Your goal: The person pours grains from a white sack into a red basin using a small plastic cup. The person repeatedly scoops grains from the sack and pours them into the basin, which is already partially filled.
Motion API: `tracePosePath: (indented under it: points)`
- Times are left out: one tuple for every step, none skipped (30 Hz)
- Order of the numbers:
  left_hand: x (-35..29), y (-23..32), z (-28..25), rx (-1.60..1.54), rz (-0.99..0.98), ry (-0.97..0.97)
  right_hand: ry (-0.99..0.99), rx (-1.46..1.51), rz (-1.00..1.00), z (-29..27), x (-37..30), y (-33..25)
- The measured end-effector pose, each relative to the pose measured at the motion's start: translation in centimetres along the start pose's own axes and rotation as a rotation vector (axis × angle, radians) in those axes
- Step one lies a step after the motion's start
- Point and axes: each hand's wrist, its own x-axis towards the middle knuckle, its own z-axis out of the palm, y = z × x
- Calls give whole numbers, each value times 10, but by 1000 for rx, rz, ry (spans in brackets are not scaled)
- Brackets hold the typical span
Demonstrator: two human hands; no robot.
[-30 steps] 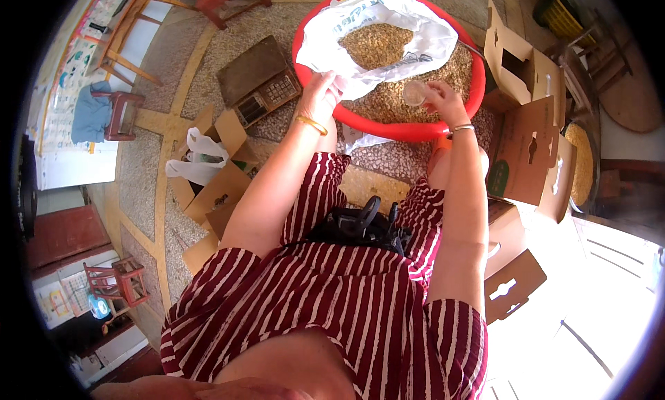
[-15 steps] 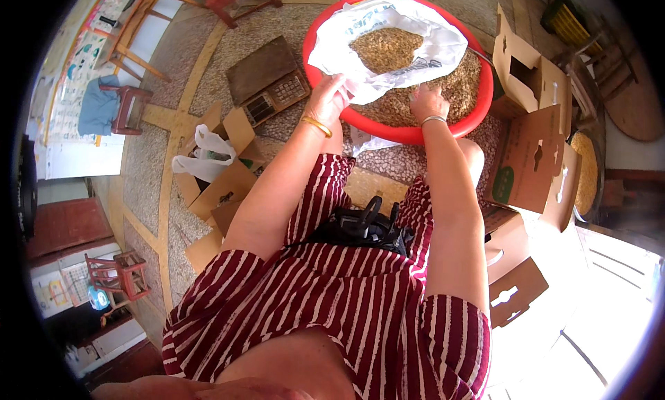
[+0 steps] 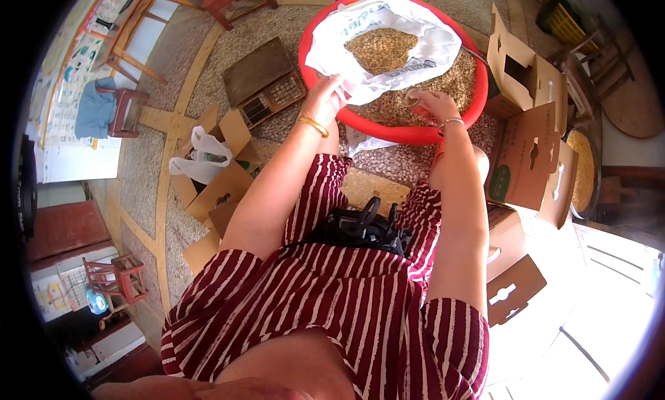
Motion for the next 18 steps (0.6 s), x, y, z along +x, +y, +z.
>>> tracePosePath:
  points:
    - [1, -2, -1, 3, -5, 1, 8, 24, 15, -5, -4, -1]
    - [2, -3, -3, 8, -10, 3, 17, 54, 13, -6, -11, -4]
    - [2, -3, -5, 9, -9, -4, 24, 85, 11, -6, -20, -9]
    - [2, -3, -6, 10, -7, -11, 30, 117, 10, -7, -28, -12]
    - [3, -3, -8, 11, -4, -19, 50, 151, -27, -9, -34, -13]
    - [4, -5, -9, -8, 10, -11, 69, 185, -64, -12, -39, -14]
    - [5, -7, -10, -27, 24, -2, 88, 219, -101, -13, -42, -14]
    - [6, -7, -9, -47, 36, 4, 115, 255, -134, -16, -45, -14]
    - [6, -8, -8, -36, 35, 1, 142, 290, -167, -18, -46, -15]
    - [5, -8, -9, -23, 34, -1, 167, 325, -200, -19, -46, -15]
    - [5, -7, -7, -12, 33, -6, 209, 360, -258, -20, -44, -15]
    - [6, -7, -7, 35, 16, -16, 251, 394, -315, -20, -40, -13]
    - [6, -7, -7, 83, 0, -26, 291, 428, -373, -19, -36, -11]
    - [7, -8, -7, 129, -17, -35, 288, 456, -416, -18, -32, -11]
    - [6, -8, -8, 165, -68, -64, 300, 448, -459, -16, -27, -10]
    - [5, -8, -10, 200, -119, -93, 312, 439, -502, -13, -22, -10]
    - [3, -7, -13, 237, -169, -118, 320, 431, -544, -6, -21, -12]
    - [2, -7, -15, 251, -174, -190, 374, 367, -602, 3, -20, -14]
